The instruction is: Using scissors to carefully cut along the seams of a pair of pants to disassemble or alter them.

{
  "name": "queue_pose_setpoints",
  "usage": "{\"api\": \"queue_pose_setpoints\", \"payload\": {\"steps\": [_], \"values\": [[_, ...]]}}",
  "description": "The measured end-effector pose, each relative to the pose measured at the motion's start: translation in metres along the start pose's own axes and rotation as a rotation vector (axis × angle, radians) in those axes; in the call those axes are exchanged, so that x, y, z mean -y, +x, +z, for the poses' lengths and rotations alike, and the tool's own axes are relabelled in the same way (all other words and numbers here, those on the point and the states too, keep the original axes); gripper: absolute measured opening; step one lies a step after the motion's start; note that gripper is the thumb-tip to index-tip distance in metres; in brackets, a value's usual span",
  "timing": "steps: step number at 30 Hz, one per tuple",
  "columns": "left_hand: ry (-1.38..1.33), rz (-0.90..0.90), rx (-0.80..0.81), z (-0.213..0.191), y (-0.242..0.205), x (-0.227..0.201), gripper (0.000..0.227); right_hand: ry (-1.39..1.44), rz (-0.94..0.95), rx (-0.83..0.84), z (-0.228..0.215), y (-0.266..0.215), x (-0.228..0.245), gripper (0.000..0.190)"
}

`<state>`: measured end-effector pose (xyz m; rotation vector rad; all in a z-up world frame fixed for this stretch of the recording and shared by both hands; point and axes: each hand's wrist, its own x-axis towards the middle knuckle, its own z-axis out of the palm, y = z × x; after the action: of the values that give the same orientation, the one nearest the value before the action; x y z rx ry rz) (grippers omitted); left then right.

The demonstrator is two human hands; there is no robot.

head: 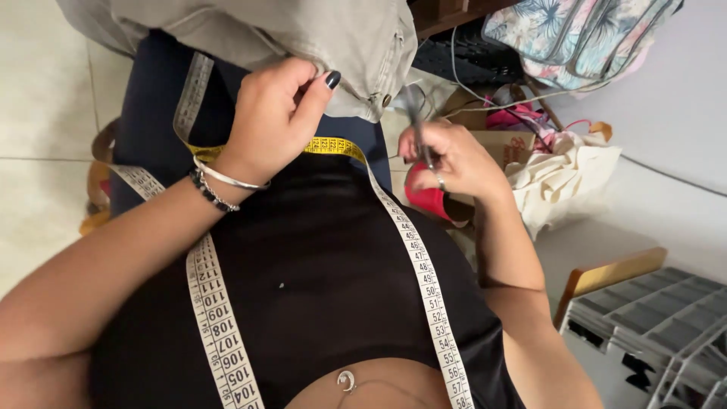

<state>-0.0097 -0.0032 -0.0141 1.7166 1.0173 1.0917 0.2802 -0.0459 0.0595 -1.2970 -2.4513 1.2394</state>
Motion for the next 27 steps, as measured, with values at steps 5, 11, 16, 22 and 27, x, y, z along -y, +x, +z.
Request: {"api": "queue_pose_setpoints", "payload": {"steps": [5,11,16,22,27], "values": [[-0.011,-0.037,0.022,0.003,0.001,0.005,0.045,-0.108,0.072,0.062,0.012,-0.006,-0.009,0.036],[-0.023,-0.038,0.023,0.002,0.002,0.004,0.047,-0.086,0.115,0.044,0.011,-0.001,-0.007,0.031],[-0.023,-0.045,0.031,0.003,0.001,0.006,0.046,-0.046,0.102,0.022,0.013,-0.001,-0.007,0.031],[-0.012,-0.056,0.034,0.000,0.002,0.003,0.047,-0.034,0.060,-0.011,0.020,0.002,-0.016,0.031],[-0.007,-0.041,0.043,0.001,0.002,0.002,0.048,0.002,0.069,-0.032,0.028,-0.003,-0.022,0.032]]}}
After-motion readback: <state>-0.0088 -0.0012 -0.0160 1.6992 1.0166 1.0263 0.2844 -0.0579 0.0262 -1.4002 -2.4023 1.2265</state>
